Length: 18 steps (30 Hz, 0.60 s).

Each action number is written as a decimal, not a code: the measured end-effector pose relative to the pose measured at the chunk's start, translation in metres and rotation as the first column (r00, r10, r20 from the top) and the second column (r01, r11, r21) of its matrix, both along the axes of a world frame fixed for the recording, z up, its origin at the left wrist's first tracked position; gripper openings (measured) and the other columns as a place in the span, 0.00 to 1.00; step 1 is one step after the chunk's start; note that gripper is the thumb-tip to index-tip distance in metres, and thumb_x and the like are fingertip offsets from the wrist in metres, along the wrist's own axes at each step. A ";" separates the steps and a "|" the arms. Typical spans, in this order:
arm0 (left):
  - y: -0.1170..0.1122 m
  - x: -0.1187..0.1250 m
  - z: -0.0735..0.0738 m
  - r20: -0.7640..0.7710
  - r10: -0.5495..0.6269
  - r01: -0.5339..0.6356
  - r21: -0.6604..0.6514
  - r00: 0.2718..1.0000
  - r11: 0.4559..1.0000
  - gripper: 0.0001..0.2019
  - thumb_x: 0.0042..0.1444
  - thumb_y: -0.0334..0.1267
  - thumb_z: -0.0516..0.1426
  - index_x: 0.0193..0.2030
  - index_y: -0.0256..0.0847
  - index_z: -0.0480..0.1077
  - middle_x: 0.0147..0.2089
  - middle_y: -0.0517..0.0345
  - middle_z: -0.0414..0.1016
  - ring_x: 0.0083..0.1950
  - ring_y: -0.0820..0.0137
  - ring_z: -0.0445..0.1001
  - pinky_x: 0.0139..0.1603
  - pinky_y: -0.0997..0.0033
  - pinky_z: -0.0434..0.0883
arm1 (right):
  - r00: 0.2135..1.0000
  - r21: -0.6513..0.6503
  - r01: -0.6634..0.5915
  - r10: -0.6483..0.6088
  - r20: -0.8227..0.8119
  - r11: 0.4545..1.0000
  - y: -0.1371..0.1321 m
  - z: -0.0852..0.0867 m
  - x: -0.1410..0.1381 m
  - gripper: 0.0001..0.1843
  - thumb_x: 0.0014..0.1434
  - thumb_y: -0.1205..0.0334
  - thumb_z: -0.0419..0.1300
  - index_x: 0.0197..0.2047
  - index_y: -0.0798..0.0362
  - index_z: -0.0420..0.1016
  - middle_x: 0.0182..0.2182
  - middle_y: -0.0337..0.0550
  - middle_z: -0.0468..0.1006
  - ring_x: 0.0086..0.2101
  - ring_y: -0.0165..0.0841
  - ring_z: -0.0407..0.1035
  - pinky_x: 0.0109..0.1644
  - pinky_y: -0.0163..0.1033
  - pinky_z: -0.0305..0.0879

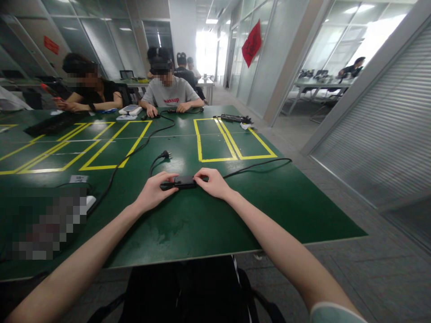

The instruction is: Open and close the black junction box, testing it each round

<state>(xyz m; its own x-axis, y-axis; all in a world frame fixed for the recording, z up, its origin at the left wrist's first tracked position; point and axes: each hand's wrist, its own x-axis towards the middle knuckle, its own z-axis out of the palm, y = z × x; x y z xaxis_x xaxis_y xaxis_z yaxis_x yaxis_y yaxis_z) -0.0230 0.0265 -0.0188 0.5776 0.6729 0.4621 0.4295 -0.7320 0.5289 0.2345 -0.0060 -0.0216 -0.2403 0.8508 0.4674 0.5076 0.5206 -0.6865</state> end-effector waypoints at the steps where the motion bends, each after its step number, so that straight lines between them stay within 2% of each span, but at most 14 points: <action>1: 0.000 0.000 0.001 -0.006 -0.002 0.002 0.000 1.000 1.000 0.18 0.57 0.33 0.64 0.55 0.41 0.75 0.42 0.56 0.77 0.45 0.63 0.77 0.49 0.62 0.75 | 1.000 0.007 -0.002 0.002 0.010 1.000 0.000 0.000 0.000 0.08 0.63 0.65 0.60 0.34 0.52 0.80 0.33 0.43 0.82 0.36 0.35 0.76 0.44 0.40 0.71; 6: -0.001 0.000 0.002 -0.030 -0.032 0.032 -0.016 0.999 0.999 0.16 0.58 0.34 0.63 0.53 0.42 0.77 0.47 0.54 0.78 0.48 0.62 0.78 0.52 0.61 0.75 | 1.000 0.018 0.003 -0.004 0.030 1.000 0.000 -0.004 -0.002 0.04 0.61 0.63 0.64 0.39 0.53 0.80 0.34 0.42 0.79 0.36 0.35 0.75 0.45 0.41 0.72; 10: 0.000 0.001 0.001 -0.032 -0.022 0.021 -0.028 0.999 0.999 0.13 0.59 0.38 0.63 0.51 0.42 0.79 0.45 0.53 0.77 0.46 0.62 0.78 0.51 0.60 0.76 | 0.988 -0.006 0.052 -0.051 0.146 0.999 0.005 -0.012 -0.003 0.16 0.57 0.57 0.72 0.47 0.52 0.81 0.43 0.47 0.78 0.41 0.39 0.73 0.49 0.48 0.73; 14: 0.001 0.003 -0.001 -0.004 -0.012 0.012 -0.044 1.000 0.999 0.13 0.62 0.44 0.62 0.49 0.40 0.80 0.44 0.52 0.76 0.45 0.62 0.78 0.51 0.59 0.77 | 0.965 0.004 0.027 -0.027 0.262 1.000 0.007 -0.016 -0.003 0.16 0.56 0.55 0.73 0.46 0.52 0.82 0.46 0.49 0.78 0.46 0.43 0.71 0.54 0.52 0.70; 16: 0.002 0.004 -0.002 0.017 -0.011 0.011 -0.050 1.000 0.999 0.13 0.63 0.44 0.61 0.49 0.40 0.79 0.48 0.50 0.77 0.49 0.61 0.78 0.54 0.57 0.77 | 0.966 0.008 0.009 -0.010 0.259 1.000 0.007 -0.016 -0.002 0.16 0.57 0.55 0.72 0.47 0.52 0.82 0.45 0.49 0.78 0.47 0.43 0.72 0.54 0.51 0.71; 18: 0.003 0.004 -0.004 0.014 -0.013 0.014 -0.062 1.000 0.998 0.16 0.64 0.43 0.60 0.55 0.41 0.78 0.55 0.48 0.77 0.56 0.58 0.77 0.60 0.54 0.75 | 0.968 0.027 -0.009 0.002 0.253 1.000 0.006 -0.014 -0.001 0.16 0.57 0.57 0.72 0.47 0.52 0.81 0.46 0.49 0.78 0.47 0.43 0.72 0.53 0.50 0.71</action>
